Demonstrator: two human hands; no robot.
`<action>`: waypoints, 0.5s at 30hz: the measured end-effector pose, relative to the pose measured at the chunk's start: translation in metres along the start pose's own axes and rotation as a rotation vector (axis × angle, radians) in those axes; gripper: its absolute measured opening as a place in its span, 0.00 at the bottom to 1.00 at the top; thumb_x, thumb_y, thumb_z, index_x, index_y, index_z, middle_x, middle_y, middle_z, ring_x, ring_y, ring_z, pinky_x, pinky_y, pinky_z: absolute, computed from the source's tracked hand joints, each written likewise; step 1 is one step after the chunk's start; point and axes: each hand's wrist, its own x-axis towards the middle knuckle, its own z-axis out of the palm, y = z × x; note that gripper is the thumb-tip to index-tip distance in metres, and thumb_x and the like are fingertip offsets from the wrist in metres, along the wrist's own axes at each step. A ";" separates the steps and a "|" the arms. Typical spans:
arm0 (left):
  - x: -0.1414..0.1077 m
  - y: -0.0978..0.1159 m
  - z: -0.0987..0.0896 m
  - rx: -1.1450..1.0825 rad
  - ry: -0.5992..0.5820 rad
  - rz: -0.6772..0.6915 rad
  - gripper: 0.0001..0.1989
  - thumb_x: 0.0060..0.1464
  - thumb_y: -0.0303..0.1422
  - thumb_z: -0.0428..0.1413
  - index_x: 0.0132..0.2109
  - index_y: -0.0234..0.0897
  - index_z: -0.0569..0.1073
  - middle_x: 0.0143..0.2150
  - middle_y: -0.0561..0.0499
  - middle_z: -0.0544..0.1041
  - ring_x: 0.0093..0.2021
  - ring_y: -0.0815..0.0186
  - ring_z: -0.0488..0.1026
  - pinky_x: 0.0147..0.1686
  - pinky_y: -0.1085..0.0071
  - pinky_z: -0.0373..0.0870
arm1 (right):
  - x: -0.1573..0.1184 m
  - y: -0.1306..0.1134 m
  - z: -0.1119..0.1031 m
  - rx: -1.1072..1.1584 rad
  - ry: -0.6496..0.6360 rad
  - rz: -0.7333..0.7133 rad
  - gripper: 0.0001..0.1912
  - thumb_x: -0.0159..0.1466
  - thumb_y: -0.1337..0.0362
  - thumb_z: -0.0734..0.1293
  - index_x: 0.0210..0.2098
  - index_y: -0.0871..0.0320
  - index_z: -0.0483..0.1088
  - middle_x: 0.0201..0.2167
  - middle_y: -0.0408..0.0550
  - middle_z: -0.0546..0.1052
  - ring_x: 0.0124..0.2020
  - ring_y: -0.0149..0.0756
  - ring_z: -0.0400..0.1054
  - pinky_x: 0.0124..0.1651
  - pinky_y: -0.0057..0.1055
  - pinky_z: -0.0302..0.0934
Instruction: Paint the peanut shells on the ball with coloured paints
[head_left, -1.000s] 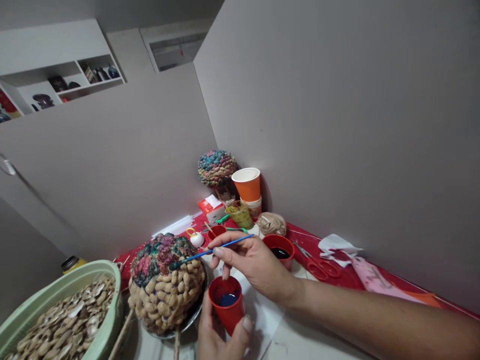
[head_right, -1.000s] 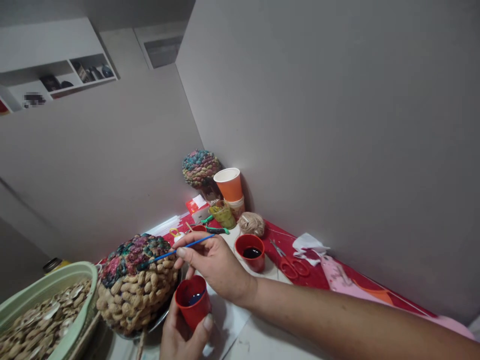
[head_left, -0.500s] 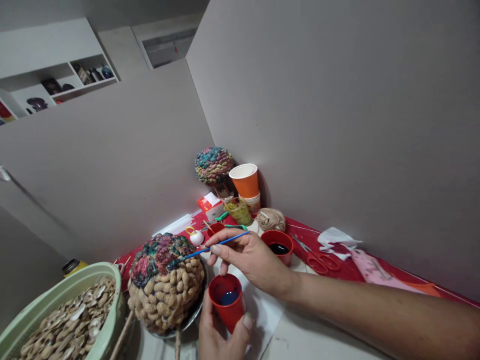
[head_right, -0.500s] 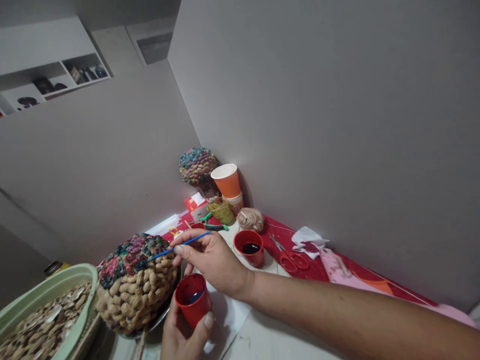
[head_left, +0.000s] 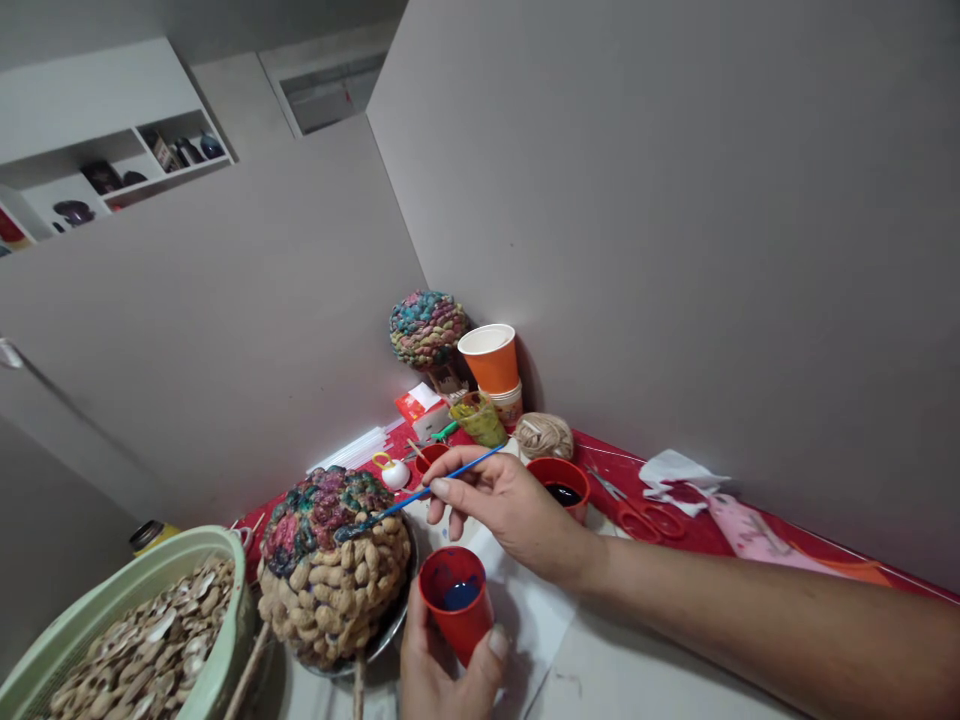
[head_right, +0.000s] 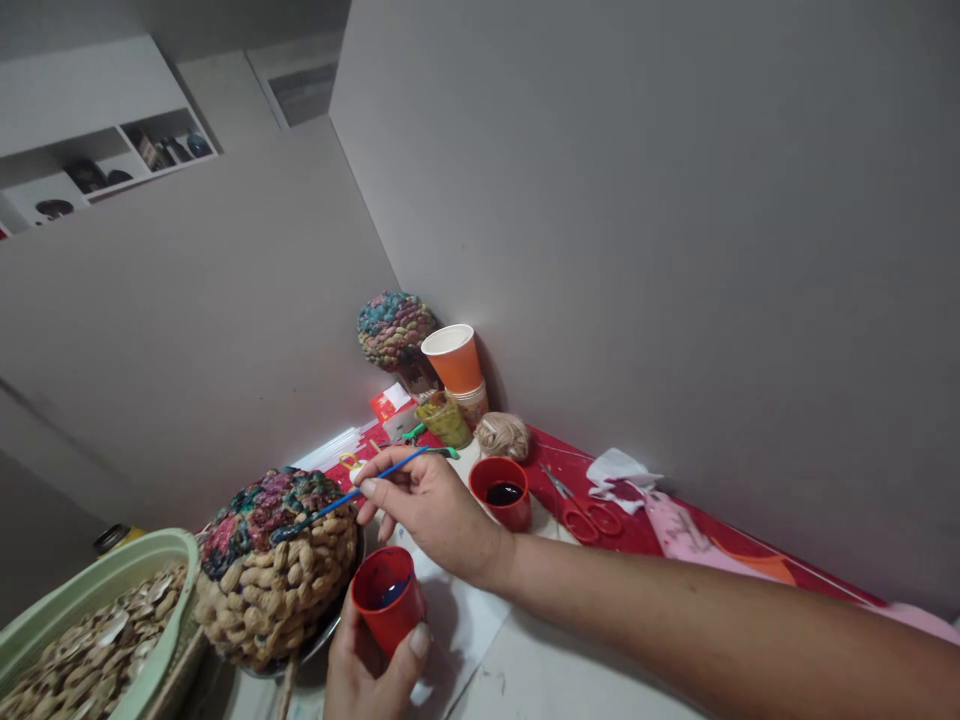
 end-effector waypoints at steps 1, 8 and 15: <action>0.000 0.001 0.000 0.007 0.009 -0.008 0.38 0.38 0.45 0.70 0.56 0.34 0.72 0.51 0.36 0.80 0.48 0.52 0.78 0.50 0.63 0.73 | 0.001 0.000 -0.001 -0.007 0.009 -0.003 0.15 0.56 0.54 0.73 0.34 0.60 0.72 0.22 0.43 0.78 0.20 0.26 0.69 0.25 0.24 0.63; -0.001 0.007 0.001 -0.001 -0.002 -0.024 0.38 0.36 0.47 0.70 0.54 0.33 0.74 0.50 0.35 0.81 0.48 0.52 0.78 0.48 0.66 0.74 | 0.001 -0.003 -0.003 0.042 0.014 -0.051 0.15 0.56 0.54 0.73 0.34 0.60 0.72 0.22 0.42 0.78 0.20 0.26 0.68 0.25 0.24 0.63; -0.001 0.001 -0.002 0.034 -0.002 -0.019 0.39 0.38 0.49 0.69 0.55 0.32 0.73 0.46 0.35 0.81 0.47 0.51 0.78 0.50 0.64 0.73 | 0.003 0.000 -0.005 0.010 0.019 -0.059 0.13 0.57 0.56 0.73 0.33 0.59 0.72 0.23 0.42 0.78 0.21 0.26 0.68 0.26 0.26 0.63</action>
